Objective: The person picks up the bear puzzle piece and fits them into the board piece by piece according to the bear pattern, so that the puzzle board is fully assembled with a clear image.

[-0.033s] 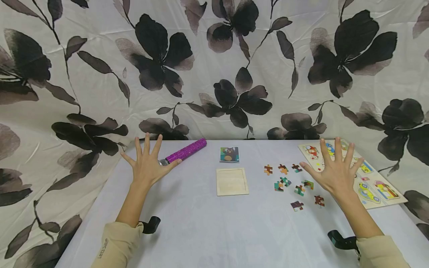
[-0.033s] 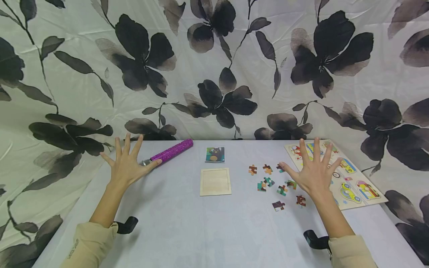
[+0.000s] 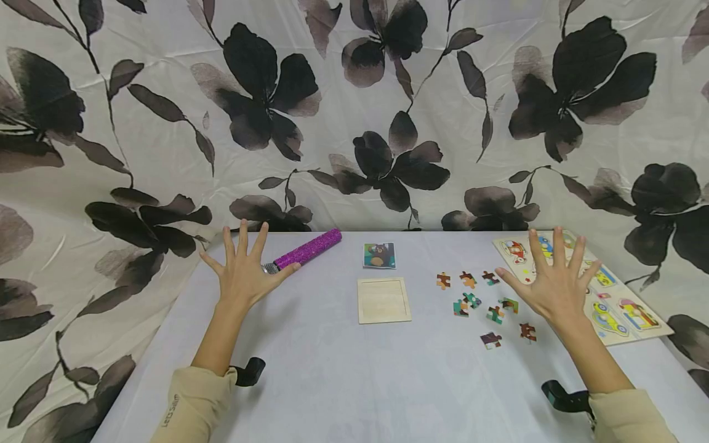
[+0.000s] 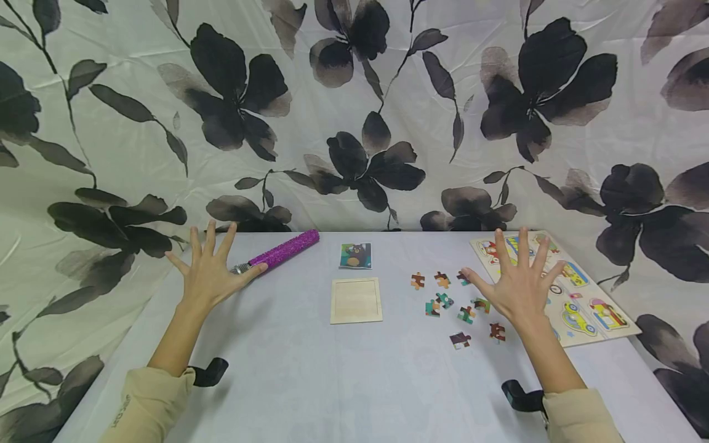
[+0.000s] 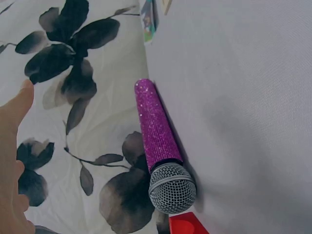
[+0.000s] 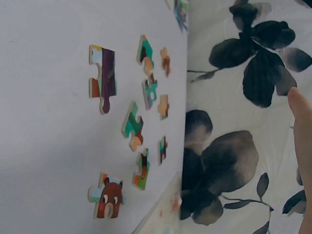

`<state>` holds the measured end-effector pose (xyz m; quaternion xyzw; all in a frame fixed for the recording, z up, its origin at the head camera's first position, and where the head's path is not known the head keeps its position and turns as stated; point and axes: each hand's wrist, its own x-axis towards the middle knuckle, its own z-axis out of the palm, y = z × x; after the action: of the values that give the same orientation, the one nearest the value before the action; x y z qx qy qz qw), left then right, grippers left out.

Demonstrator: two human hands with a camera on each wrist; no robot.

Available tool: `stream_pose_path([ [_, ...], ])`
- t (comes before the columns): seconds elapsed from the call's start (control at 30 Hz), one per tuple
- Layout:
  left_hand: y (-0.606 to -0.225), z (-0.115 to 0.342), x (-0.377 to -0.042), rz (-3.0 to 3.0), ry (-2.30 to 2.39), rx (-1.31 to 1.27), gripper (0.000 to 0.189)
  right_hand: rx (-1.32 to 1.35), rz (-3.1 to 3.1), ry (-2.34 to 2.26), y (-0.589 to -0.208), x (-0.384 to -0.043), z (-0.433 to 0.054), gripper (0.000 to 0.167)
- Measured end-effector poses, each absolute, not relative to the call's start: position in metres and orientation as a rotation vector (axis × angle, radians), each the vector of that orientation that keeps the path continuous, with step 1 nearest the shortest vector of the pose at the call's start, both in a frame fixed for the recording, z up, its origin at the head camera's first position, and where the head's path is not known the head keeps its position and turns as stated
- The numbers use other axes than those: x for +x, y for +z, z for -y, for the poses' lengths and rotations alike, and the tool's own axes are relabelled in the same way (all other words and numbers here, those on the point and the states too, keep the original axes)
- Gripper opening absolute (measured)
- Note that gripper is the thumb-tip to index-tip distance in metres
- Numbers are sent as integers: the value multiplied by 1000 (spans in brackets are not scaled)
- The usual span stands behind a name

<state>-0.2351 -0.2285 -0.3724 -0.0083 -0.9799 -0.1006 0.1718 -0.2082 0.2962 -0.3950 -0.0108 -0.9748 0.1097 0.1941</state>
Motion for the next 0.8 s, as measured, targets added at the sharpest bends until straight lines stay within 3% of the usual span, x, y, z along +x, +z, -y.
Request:
stream_pose_path([
  [0.27,-374,229,-235,2782,-303,-39,102,21,2735,349,-397,-212,-292,93],
  [0.47,-379,222,-234,2791,-318,-88,101,194,2689,551,-407,-218,-283,83],
  [0.8,-410,166,-235,2753,-475,-224,83,424,2763,779,-436,-235,-253,72],
])
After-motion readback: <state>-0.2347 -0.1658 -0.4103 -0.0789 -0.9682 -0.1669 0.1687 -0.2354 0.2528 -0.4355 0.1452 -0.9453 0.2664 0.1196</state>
